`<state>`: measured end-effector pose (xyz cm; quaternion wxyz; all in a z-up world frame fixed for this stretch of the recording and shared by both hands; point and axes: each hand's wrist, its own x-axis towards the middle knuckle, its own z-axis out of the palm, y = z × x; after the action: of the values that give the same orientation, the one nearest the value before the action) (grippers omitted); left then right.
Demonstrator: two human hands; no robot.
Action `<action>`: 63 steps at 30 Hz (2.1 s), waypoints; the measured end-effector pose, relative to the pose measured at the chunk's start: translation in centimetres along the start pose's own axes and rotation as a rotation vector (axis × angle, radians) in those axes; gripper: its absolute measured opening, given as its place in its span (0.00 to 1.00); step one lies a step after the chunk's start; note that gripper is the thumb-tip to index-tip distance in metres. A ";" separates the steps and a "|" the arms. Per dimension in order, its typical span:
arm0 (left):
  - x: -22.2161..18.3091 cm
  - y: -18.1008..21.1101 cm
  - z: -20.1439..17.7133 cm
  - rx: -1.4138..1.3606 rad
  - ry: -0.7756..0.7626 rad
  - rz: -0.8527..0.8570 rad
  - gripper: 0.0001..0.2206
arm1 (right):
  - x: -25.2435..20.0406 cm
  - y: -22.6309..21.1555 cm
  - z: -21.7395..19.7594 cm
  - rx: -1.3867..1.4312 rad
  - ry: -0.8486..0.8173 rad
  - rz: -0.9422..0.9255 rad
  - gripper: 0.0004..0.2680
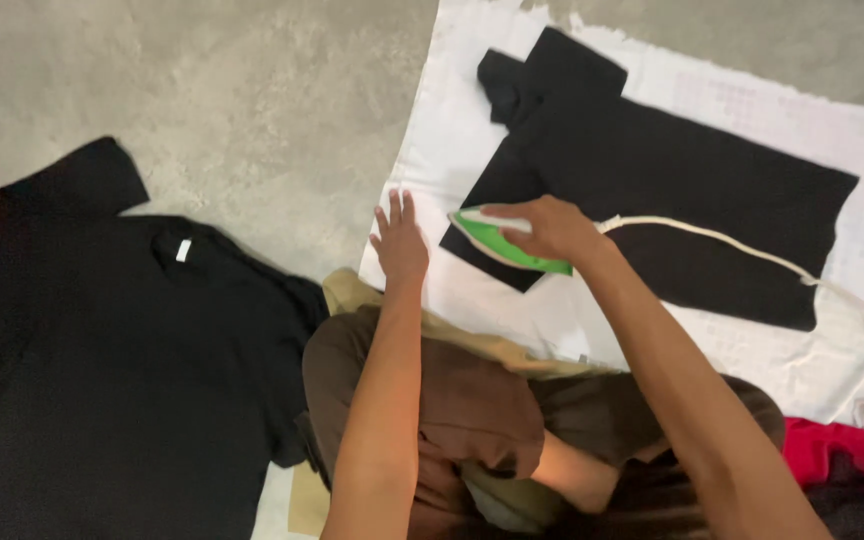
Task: Ironing a black t-shirt on a cloth spread on the floor
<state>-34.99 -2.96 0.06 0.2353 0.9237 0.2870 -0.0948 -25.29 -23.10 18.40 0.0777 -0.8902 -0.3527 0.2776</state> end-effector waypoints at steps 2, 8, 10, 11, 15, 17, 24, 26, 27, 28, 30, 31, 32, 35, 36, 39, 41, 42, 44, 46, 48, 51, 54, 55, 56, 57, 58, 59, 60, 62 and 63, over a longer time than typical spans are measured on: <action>0.3 0.1 -0.3 -0.031 0.000 0.010 0.30 | -0.4 -0.7 -0.1 0.005 -0.022 0.031 0.16; 2.8 -1.2 0.5 -0.040 -0.074 0.033 0.28 | 0.0 0.1 1.1 0.079 -0.064 0.071 0.18; 4.5 -2.5 2.4 -0.037 -0.105 0.035 0.28 | -0.8 -0.8 1.5 0.091 -0.096 0.045 0.18; 5.6 -2.9 3.3 -0.038 -0.131 0.041 0.27 | -1.1 -1.2 1.5 0.098 -0.123 0.018 0.18; 4.6 -1.8 1.1 -0.053 -0.169 0.041 0.28 | -1.0 -0.2 2.6 0.042 -0.076 0.051 0.18; 3.1 -1.4 0.4 0.016 -0.194 -0.025 0.29 | -0.9 -0.4 3.4 0.021 -0.056 0.038 0.18; -0.1 0.9 -1.1 0.135 -0.194 -0.076 0.33 | -0.7 1.5 5.5 0.015 0.054 0.145 0.18; -1.1 1.5 -1.6 0.100 -0.100 0.029 0.35 | -1.2 1.6 6.3 0.100 0.080 0.176 0.19; -0.5 1.4 -1.1 0.102 -0.101 0.035 0.35 | -1.1 1.4 5.8 0.102 0.083 0.181 0.19; -0.3 1.2 -0.3 0.058 -0.175 0.128 0.36 | -1.2 1.2 5.6 0.110 0.120 0.227 0.18; -0.2 1.2 0.6 0.011 -0.252 0.219 0.37 | -1.1 1.3 5.9 0.117 0.152 0.276 0.18; -0.3 1.5 0.6 0.070 -0.271 0.188 0.39 | -0.9 1.4 6.3 0.148 0.163 0.318 0.18; -0.5 1.7 0.6 0.129 -0.292 0.156 0.41 | -0.8 1.6 6.8 0.179 0.172 0.362 0.18; -0.4 2.0 0.0 0.097 -0.324 0.135 0.42 | -3.2 -0.5 5.9 0.171 0.132 0.386 0.18; -0.5 1.9 0.1 0.097 -0.323 0.137 0.42 | -2.4 0.0 6.4 0.170 0.134 0.388 0.18; -0.4 2.3 0.5 0.156 -0.276 0.144 0.44 | 0.0 1.1 6.9 0.193 0.206 0.525 0.18; -0.6 2.1 0.6 0.167 -0.258 0.138 0.44 | 1.3 0.5 6.6 0.331 0.324 0.572 0.18; -0.6 2.2 0.4 0.170 -0.257 0.140 0.44 | 2.2 0.7 6.6 0.333 0.327 0.573 0.18; -0.8 2.5 0.1 0.191 -0.263 0.135 0.45 | 3.8 1.3 6.6 0.358 0.397 0.600 0.18; -0.9 2.1 0.0 0.195 -0.256 0.142 0.45 | 3.2 0.6 6.5 0.355 0.397 0.591 0.18; -0.8 2.5 -0.6 0.197 -0.237 0.157 0.46 | 2.3 0.0 6.0 0.348 0.412 0.581 0.18; -1.2 3.1 -1.1 0.191 -0.285 0.127 0.46 | 1.2 -0.8 5.5 0.352 0.352 0.617 0.19; -1.3 3.1 -1.2 0.243 -0.278 0.103 0.45 | 3.8 0.0 4.7 0.355 0.394 0.665 0.18; -1.4 3.1 -1.4 0.233 -0.290 0.083 0.45 | 5.1 0.8 4.6 0.370 0.432 0.651 0.18; -1.5 3.3 -1.6 0.222 -0.306 0.065 0.46 | 6.4 1.6 4.5 0.384 0.468 0.640 0.18; -1.1 3.2 -1.7 0.226 -0.305 0.064 0.46 | 6.8 1.7 4.5 0.388 0.468 0.639 0.18; -1.1 3.2 -1.6 0.229 -0.317 0.054 0.46 | 6.9 1.9 4.6 0.376 0.448 0.621 0.18; -1.1 3.3 -1.4 0.232 -0.328 0.043 0.46 | 7.0 2.1 4.8 0.364 0.427 0.603 0.18; -1.3 3.3 -1.6 0.234 -0.327 0.047 0.46 | 5.5 1.7 4.7 0.366 0.430 0.605 0.18; -1.5 3.4 -2.1 0.233 -0.326 0.048 0.46 | 2.7 0.8 4.3 0.330 0.370 0.604 0.18; -1.3 3.4 -1.7 0.237 -0.322 0.049 0.46 | 2.5 1.1 4.5 0.334 0.374 0.603 0.18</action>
<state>-34.04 -5.20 3.28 0.1701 0.9245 0.2099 -0.2688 -25.63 -22.46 13.14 0.1993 -0.9642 -0.0051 0.1746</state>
